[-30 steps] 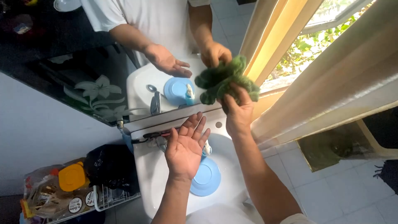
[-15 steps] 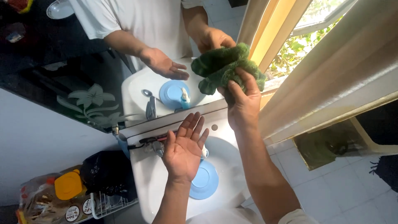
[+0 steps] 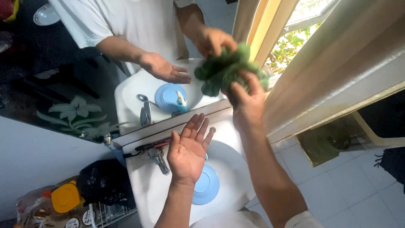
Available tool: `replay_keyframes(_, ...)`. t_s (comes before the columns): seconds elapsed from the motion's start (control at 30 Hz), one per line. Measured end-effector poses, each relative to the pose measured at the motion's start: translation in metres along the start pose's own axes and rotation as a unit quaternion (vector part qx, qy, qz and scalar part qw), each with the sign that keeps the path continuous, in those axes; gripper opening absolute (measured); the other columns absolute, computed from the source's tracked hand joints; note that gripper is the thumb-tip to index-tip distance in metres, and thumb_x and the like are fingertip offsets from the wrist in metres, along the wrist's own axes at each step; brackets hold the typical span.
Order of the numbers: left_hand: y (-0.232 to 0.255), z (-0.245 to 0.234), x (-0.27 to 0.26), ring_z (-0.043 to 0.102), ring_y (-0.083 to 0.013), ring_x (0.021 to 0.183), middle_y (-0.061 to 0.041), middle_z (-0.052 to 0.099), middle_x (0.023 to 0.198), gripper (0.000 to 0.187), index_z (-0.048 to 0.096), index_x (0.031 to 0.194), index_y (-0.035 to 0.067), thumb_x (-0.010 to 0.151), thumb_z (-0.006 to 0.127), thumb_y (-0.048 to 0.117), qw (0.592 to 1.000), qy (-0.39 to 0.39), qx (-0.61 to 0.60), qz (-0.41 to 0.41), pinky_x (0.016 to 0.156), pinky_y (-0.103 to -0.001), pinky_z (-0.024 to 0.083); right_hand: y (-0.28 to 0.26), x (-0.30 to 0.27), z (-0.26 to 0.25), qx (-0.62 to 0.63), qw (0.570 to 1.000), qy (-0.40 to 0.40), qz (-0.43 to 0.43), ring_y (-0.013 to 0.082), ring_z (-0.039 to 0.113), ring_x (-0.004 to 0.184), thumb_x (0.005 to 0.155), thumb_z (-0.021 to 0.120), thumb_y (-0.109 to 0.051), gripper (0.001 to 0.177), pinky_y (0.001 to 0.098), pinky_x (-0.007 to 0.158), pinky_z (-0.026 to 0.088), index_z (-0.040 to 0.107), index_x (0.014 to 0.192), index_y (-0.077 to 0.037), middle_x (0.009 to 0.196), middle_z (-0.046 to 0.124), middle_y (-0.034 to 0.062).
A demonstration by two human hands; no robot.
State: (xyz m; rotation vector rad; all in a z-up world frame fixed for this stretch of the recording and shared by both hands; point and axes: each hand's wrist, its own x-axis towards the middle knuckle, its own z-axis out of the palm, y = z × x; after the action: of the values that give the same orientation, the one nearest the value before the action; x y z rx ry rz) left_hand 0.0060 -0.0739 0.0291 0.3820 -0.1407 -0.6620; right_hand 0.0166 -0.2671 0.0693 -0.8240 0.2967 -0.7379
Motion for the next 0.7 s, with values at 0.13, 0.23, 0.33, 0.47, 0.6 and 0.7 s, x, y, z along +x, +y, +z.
replay_keyframes(0.13, -0.001, 0.009, 0.003, 0.034, -0.0307, 0.154, -0.016, 0.041, 0.16, 0.079, 0.041, 0.151, -0.001, 0.098, 0.054, 0.057, 1.0, -0.013, -0.004, -0.002, 0.128, -0.052, 0.024, -0.03, 0.003, 0.019, 0.008, 0.996, -0.055, -0.073, 0.0233, 0.072, 0.103, 0.097, 0.06, 0.007, 0.038, 0.0387, 0.087, 0.064, 0.056, 0.134, 0.001, 0.128, 0.065, 0.0139)
replay_keyframes(0.23, -0.005, 0.008, 0.008, 0.034, -0.0312, 0.153, -0.016, 0.042, 0.159, 0.079, 0.042, 0.152, -0.001, 0.099, 0.053, 0.057, 1.0, -0.013, -0.005, 0.007, 0.127, -0.051, 0.024, -0.008, 0.009, 0.002, 0.012, 0.995, -0.071, -0.075, 0.024, 0.072, 0.098, 0.101, 0.06, 0.006, 0.037, 0.0383, 0.083, 0.064, 0.056, 0.137, 0.002, 0.12, 0.066, 0.0172)
replay_keyframes(0.33, -0.012, 0.0, 0.009, 0.032, -0.0313, 0.154, -0.016, 0.041, 0.161, 0.081, 0.041, 0.152, -0.001, 0.098, 0.051, 0.058, 1.0, 0.008, 0.008, -0.004, 0.126, -0.051, 0.023, 0.038, 0.004, -0.034, 0.004, 0.996, -0.045, -0.073, 0.023, 0.072, 0.092, 0.099, 0.059, 0.005, 0.037, 0.036, 0.077, 0.062, 0.057, 0.135, 0.0, 0.115, 0.068, 0.0161)
replay_keyframes(0.47, -0.024, -0.009, 0.014, 0.03, -0.0331, 0.155, -0.018, 0.038, 0.163, 0.083, 0.039, 0.153, -0.002, 0.098, 0.049, 0.059, 0.999, 0.013, 0.022, -0.023, 0.125, -0.052, 0.021, 0.08, 0.005, -0.075, -0.058, 0.998, 0.04, -0.004, 0.0231, 0.072, 0.088, 0.094, 0.061, 0.005, 0.033, 0.036, 0.077, 0.063, 0.061, 0.127, 0.001, 0.108, 0.07, 0.0153)
replay_keyframes(0.6, -0.03, -0.011, 0.015, 0.029, -0.0349, 0.155, -0.019, 0.036, 0.164, 0.083, 0.038, 0.153, -0.002, 0.098, 0.049, 0.059, 0.999, 0.008, 0.022, -0.026, 0.125, -0.053, 0.021, 0.078, 0.01, -0.08, -0.077, 0.991, 0.089, 0.059, 0.0239, 0.072, 0.084, 0.091, 0.062, 0.005, 0.033, 0.0361, 0.074, 0.063, 0.062, 0.124, -0.001, 0.106, 0.07, 0.0154)
replay_keyframes(0.7, -0.026, 0.0, 0.017, 0.029, -0.0332, 0.156, -0.018, 0.036, 0.164, 0.085, 0.037, 0.154, -0.002, 0.097, 0.052, 0.06, 1.0, 0.004, 0.017, -0.025, 0.126, -0.052, 0.021, 0.038, 0.018, -0.049, -0.07, 0.995, 0.066, -0.005, 0.0236, 0.073, 0.09, 0.091, 0.061, 0.007, 0.033, 0.0367, 0.078, 0.065, 0.062, 0.124, 0.001, 0.11, 0.068, 0.0151)
